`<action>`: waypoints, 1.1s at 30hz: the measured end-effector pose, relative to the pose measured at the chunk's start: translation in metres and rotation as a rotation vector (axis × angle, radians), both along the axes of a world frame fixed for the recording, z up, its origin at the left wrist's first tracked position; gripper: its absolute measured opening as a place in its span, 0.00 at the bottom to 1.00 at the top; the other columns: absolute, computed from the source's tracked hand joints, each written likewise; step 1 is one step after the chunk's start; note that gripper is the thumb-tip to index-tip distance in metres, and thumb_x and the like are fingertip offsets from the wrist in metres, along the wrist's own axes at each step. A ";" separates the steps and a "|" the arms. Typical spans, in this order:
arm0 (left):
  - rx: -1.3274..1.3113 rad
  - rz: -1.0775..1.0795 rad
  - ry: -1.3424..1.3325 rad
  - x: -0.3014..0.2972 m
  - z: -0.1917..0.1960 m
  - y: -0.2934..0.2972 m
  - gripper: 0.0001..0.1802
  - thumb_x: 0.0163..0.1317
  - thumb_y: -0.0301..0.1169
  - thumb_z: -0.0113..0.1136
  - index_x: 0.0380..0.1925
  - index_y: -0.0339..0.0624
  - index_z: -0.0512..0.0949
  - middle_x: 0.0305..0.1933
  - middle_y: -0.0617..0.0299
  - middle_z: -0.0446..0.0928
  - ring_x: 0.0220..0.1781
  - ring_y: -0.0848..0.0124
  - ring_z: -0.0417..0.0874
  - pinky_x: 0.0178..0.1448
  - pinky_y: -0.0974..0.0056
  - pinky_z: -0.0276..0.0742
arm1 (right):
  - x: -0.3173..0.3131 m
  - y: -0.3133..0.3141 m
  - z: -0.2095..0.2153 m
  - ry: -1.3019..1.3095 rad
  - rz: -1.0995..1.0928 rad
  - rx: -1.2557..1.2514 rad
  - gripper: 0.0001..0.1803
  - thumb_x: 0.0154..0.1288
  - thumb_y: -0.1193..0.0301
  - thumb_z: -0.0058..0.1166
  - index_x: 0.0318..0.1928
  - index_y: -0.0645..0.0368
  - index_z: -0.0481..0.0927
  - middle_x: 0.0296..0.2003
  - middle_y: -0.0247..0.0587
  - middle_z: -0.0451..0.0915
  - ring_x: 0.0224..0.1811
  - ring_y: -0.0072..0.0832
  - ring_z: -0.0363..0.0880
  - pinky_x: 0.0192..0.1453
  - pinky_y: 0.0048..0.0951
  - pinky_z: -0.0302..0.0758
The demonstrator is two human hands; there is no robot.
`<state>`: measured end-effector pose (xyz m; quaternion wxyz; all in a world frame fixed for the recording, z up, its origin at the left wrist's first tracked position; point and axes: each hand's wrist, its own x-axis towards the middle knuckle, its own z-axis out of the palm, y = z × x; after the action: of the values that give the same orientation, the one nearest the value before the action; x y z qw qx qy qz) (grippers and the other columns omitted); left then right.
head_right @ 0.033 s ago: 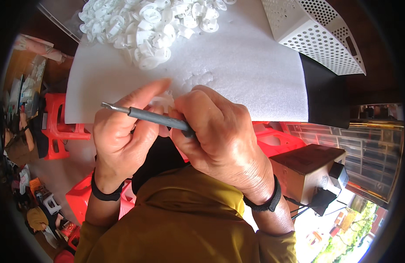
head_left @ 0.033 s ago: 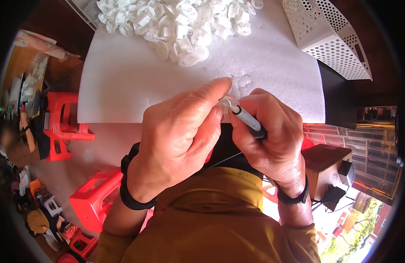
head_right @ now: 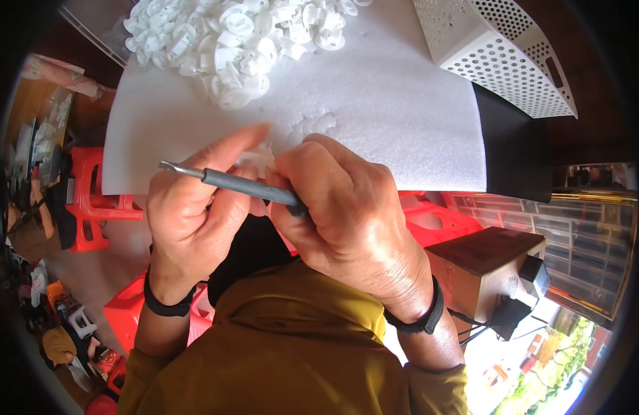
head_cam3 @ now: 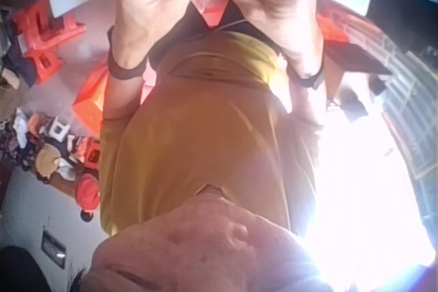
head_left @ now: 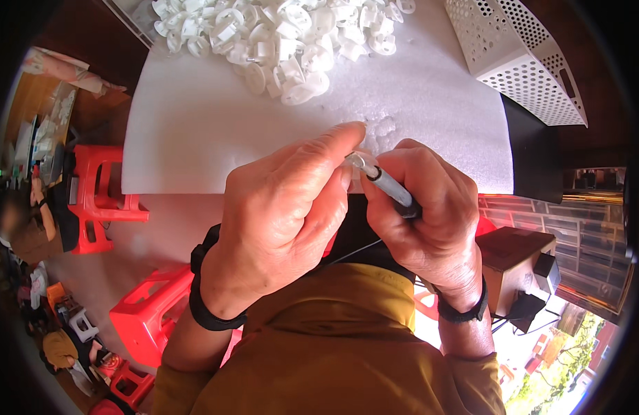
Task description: Use a screwdriver to remove burrs and clean small white plastic parts for assembly.
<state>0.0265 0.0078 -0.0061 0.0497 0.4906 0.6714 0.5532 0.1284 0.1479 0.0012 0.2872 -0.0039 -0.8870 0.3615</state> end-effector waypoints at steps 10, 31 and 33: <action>-0.075 -0.011 -0.176 -0.001 0.006 0.001 0.15 0.62 0.16 0.48 0.47 0.29 0.77 0.25 0.65 0.76 0.26 0.79 0.78 0.31 0.74 0.74 | 0.001 0.000 0.002 -0.002 0.014 0.031 0.10 0.49 0.83 0.58 0.33 0.61 0.73 0.21 0.38 0.72 0.19 0.30 0.71 0.23 0.27 0.67; -0.140 -0.088 -0.537 -0.002 0.009 -0.014 0.13 0.67 0.21 0.46 0.49 0.28 0.73 0.33 0.59 0.80 0.32 0.77 0.82 0.37 0.73 0.80 | 0.000 -0.012 -0.004 -0.074 -0.014 -0.084 0.07 0.56 0.83 0.58 0.32 0.62 0.74 0.21 0.36 0.73 0.20 0.22 0.70 0.25 0.23 0.66; -0.150 -0.099 -0.554 -0.004 0.008 -0.013 0.11 0.65 0.19 0.46 0.46 0.29 0.74 0.32 0.61 0.78 0.31 0.79 0.80 0.36 0.74 0.78 | 0.001 -0.013 -0.002 -0.075 -0.009 -0.077 0.07 0.56 0.83 0.58 0.33 0.62 0.74 0.21 0.35 0.73 0.20 0.23 0.70 0.25 0.23 0.67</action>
<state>0.0224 -0.0049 0.0014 0.2941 0.3481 0.6466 0.6118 0.1291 0.1344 -0.0007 0.2552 -0.0325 -0.8826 0.3934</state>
